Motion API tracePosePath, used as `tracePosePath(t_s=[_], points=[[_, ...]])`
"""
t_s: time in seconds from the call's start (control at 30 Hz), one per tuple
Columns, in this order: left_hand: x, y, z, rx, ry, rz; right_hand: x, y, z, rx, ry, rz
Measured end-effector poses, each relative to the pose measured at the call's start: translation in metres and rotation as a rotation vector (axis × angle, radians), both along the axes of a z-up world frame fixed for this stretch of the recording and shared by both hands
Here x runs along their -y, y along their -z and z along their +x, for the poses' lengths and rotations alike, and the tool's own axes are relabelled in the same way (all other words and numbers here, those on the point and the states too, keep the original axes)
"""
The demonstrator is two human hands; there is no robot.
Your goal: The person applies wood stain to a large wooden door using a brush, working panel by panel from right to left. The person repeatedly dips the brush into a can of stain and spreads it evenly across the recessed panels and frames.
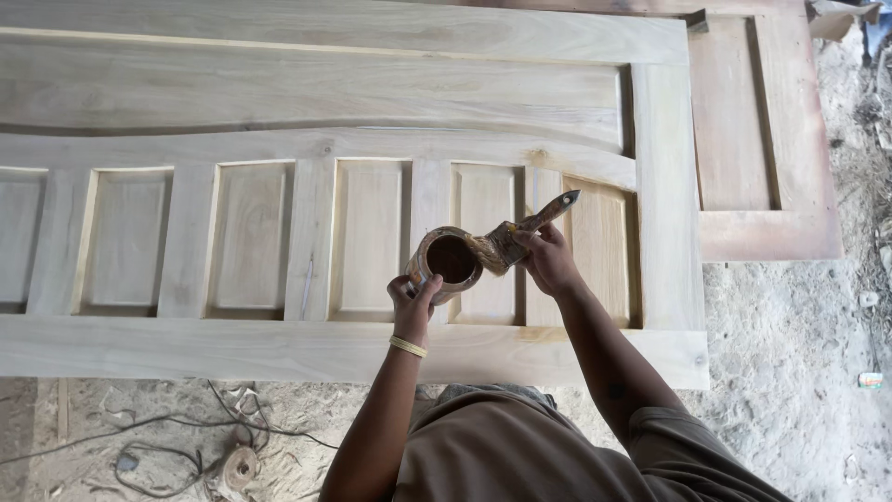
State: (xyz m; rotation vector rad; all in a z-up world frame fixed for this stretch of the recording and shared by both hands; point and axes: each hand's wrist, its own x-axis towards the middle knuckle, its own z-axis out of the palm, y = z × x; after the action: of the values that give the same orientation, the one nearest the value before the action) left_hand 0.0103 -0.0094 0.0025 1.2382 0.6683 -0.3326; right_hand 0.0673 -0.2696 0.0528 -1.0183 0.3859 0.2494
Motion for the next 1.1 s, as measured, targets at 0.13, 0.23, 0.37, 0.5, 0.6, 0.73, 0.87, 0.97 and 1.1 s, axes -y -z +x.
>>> tracePosePath(t_s=[0.13,0.23,0.37,0.5,0.6,0.73,0.87,0.97,1.1], points=[[0.001,-0.005,-0.008,-0.037,-0.095,-0.103,0.026,0.040,0.018,-0.031,-0.039,0.260],[-0.005,-0.002,-0.019,-0.024,-0.157,-0.178,0.043,0.083,0.030,-0.042,-0.144,0.467],[-0.014,-0.005,-0.044,0.025,-0.261,-0.267,0.051,0.139,0.052,-0.100,-0.231,0.225],[-0.032,-0.025,-0.081,0.047,-0.344,-0.286,0.039,0.174,0.096,0.030,-0.371,-0.321],[-0.045,-0.036,-0.108,0.110,-0.395,-0.294,0.039,0.173,0.144,0.474,-0.509,-0.748],[-0.062,-0.048,-0.143,0.105,-0.475,-0.218,0.033,0.158,0.189,0.412,-0.496,-1.131],[-0.079,-0.050,-0.157,0.085,-0.552,-0.186,0.016,0.159,0.185,0.672,-0.559,-1.350],[-0.093,-0.047,-0.164,0.071,-0.578,-0.217,-0.002,0.172,0.140,0.923,-0.660,-1.573],[-0.120,-0.036,-0.165,0.059,-0.590,-0.235,-0.026,0.171,0.025,0.924,-0.854,-1.495]])
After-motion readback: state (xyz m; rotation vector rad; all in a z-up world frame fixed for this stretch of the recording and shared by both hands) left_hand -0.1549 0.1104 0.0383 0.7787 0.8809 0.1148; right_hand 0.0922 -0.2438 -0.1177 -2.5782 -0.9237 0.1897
